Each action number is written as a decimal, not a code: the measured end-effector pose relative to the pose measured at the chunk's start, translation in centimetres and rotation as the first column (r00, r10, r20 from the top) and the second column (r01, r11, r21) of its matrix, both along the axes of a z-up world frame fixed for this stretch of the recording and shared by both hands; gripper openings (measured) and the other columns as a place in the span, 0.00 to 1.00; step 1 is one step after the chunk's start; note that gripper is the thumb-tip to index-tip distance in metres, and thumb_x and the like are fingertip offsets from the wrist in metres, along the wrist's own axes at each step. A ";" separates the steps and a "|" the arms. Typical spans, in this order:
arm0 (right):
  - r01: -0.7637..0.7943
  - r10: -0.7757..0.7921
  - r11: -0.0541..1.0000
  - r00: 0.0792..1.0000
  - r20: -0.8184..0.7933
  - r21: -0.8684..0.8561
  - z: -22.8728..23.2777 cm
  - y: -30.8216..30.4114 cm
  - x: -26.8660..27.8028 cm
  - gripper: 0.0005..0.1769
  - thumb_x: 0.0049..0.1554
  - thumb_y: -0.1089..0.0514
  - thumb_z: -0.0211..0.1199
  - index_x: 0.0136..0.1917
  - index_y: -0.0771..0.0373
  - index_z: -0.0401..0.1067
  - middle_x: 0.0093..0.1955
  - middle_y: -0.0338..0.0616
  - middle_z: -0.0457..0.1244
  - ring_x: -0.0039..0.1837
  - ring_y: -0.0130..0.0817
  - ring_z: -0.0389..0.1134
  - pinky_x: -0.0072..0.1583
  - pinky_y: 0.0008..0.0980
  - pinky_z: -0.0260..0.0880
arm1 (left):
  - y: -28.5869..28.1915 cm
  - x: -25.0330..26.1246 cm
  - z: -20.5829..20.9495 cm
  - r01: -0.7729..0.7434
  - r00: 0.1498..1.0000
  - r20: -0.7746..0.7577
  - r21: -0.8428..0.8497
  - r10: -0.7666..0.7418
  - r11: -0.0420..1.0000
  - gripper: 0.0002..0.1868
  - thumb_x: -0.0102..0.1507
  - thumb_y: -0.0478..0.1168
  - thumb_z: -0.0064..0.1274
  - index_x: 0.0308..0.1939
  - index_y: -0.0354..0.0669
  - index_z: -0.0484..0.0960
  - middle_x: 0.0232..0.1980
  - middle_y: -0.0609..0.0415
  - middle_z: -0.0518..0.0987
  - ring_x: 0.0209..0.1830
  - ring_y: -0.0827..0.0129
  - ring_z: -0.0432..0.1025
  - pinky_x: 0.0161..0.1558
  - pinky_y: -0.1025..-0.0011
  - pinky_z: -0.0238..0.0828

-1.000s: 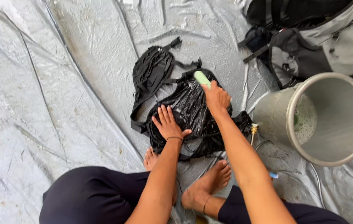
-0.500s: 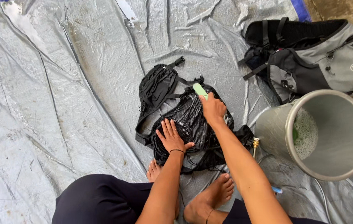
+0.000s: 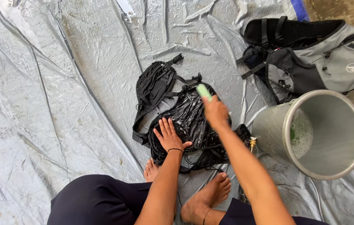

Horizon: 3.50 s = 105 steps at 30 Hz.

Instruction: The person washes a black backpack by hand on a plastic tarp, using a brush dipped in a bucket of soapy water to scrub the mesh and fabric surfaces.

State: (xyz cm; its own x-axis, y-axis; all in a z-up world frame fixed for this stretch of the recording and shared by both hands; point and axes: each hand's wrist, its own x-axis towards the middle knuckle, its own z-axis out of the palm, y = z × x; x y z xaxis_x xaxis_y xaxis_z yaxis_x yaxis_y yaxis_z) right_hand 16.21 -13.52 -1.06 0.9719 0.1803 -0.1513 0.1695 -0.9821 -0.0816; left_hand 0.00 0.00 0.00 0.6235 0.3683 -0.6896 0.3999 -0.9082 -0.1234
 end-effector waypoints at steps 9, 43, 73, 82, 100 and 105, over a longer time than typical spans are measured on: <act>0.242 -0.242 0.970 0.961 0.134 0.014 -5.5 -3.5 4.6 0.39 0.71 0.24 0.47 0.64 0.63 0.70 0.40 0.57 0.71 0.45 0.61 0.78 0.45 0.60 0.78 | 0.0 0.3 -0.9 0.009 1.000 0.022 0.039 -0.010 0.999 0.81 0.54 0.90 0.45 0.89 0.45 0.21 0.91 0.45 0.21 0.90 0.45 0.13 0.80 0.31 0.12; 0.033 -0.079 0.961 0.984 -0.157 -0.275 25.6 -8.0 0.4 0.47 0.65 0.19 0.50 0.64 0.67 0.70 0.52 0.71 0.71 0.59 0.72 0.75 0.53 0.68 0.74 | -0.4 -0.9 -1.7 0.041 0.998 0.054 0.053 -0.043 0.998 0.82 0.53 0.93 0.43 0.89 0.47 0.22 0.92 0.46 0.22 0.90 0.46 0.13 0.80 0.31 0.10; 0.216 -0.403 0.886 0.799 -0.447 -0.411 37.8 -22.8 -0.6 0.33 0.68 0.35 0.56 0.68 0.61 0.85 0.72 0.48 0.72 0.69 0.46 0.73 0.68 0.44 0.69 | -0.8 -1.3 -2.6 0.151 0.978 0.133 0.086 -0.161 0.985 0.67 0.56 0.93 0.30 0.89 0.70 0.28 0.89 0.23 0.25 0.88 0.29 0.19 0.77 0.24 0.23; -0.053 -0.238 0.860 0.839 -0.490 -0.508 34.9 -8.1 -6.1 0.38 0.69 0.23 0.39 0.49 0.55 0.74 0.51 0.42 0.73 0.55 0.45 0.74 0.54 0.45 0.69 | -0.8 -1.2 -3.4 0.081 0.978 0.186 0.098 -0.098 0.992 0.77 0.52 0.96 0.34 0.87 0.61 0.17 0.90 0.31 0.22 0.89 0.36 0.17 0.78 0.27 0.18; -0.116 0.104 0.965 0.993 -0.063 -0.234 0.5 -6.7 -10.2 0.35 0.70 0.25 0.40 0.58 0.59 0.64 0.38 0.48 0.72 0.44 0.56 0.78 0.47 0.54 0.78 | 0.1 -0.2 0.2 0.032 0.999 -0.015 -0.152 -0.034 0.988 0.80 0.53 0.85 0.56 0.87 0.64 0.15 0.89 0.36 0.15 0.86 0.35 0.07 0.73 0.23 0.03; -0.576 0.615 0.780 0.777 0.133 -0.246 0.6 -5.7 -12.1 0.36 0.65 0.31 0.54 0.61 0.68 0.74 0.32 0.49 0.69 0.32 0.51 0.76 0.37 0.54 0.76 | 0.3 -0.1 1.0 0.011 1.000 0.011 -0.159 -0.009 0.987 0.81 0.54 0.80 0.61 0.87 0.62 0.14 0.89 0.33 0.15 0.86 0.33 0.07 0.74 0.22 0.06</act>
